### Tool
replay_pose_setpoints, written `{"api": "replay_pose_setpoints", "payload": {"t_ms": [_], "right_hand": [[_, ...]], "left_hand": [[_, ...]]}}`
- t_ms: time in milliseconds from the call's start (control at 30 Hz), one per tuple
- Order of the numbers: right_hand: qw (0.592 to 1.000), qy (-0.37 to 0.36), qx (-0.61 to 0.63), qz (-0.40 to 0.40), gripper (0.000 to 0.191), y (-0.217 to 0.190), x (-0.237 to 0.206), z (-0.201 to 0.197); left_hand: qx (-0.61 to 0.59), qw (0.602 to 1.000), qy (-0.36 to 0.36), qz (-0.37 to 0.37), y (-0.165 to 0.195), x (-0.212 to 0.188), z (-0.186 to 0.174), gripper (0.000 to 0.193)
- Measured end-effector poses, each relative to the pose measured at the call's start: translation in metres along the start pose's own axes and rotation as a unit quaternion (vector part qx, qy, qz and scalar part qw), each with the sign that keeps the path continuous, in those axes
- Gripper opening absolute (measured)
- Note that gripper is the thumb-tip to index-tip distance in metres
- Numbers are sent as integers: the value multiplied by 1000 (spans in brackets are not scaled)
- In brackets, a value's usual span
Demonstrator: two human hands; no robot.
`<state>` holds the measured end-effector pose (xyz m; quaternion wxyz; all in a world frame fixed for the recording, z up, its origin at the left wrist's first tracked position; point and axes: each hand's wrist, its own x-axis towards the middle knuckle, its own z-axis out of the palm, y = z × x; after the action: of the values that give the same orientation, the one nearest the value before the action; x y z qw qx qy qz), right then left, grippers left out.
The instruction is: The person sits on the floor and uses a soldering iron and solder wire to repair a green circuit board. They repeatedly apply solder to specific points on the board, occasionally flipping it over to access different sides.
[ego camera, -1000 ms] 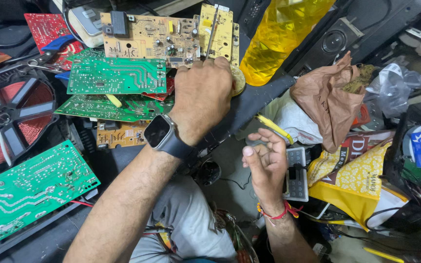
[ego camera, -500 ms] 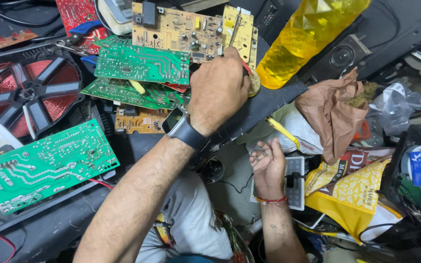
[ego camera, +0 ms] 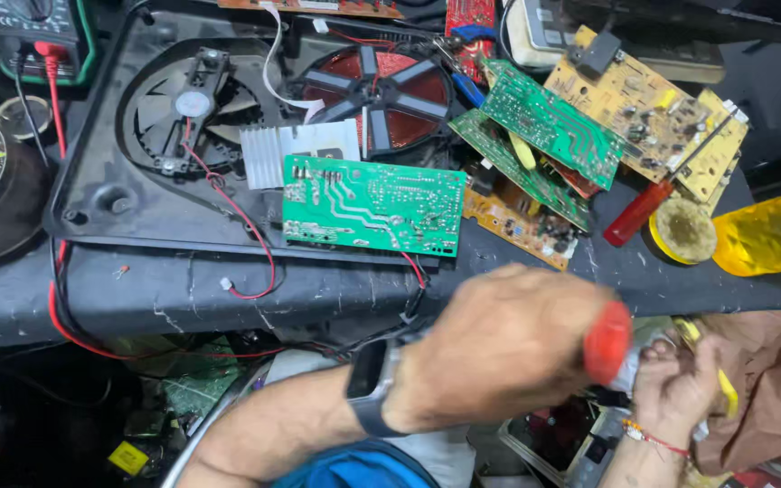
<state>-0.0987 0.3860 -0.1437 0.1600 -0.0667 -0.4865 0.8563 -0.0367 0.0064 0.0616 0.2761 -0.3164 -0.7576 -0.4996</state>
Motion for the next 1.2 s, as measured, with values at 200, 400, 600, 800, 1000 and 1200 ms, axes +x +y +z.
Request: {"api": "replay_pose_setpoints", "payload": {"t_ms": [200,400,600,800,1000,1200], "right_hand": [[956,184,-69,-219,31,-6,-56,-67],[888,229,-198,-346,29,10,-110,-27],[849,59,-300,-431,31,14,-171,63],[730,-189,-462,-466,42,-24,-206,158],[710,-243,-445,-489,40,-25,-196,217],[712,-232,-446,-490,35,-16,-190,227]], "left_hand": [[-5,973,-20,-228,-2,-22,-127,30],[150,958,-107,-217,-30,2,-172,31],[277,952,-127,-2,-67,13,-167,33],[280,944,-155,86,-77,6,-171,25],[264,945,-151,119,-81,5,-175,22],[298,931,-161,135,-83,7,-169,14]]}}
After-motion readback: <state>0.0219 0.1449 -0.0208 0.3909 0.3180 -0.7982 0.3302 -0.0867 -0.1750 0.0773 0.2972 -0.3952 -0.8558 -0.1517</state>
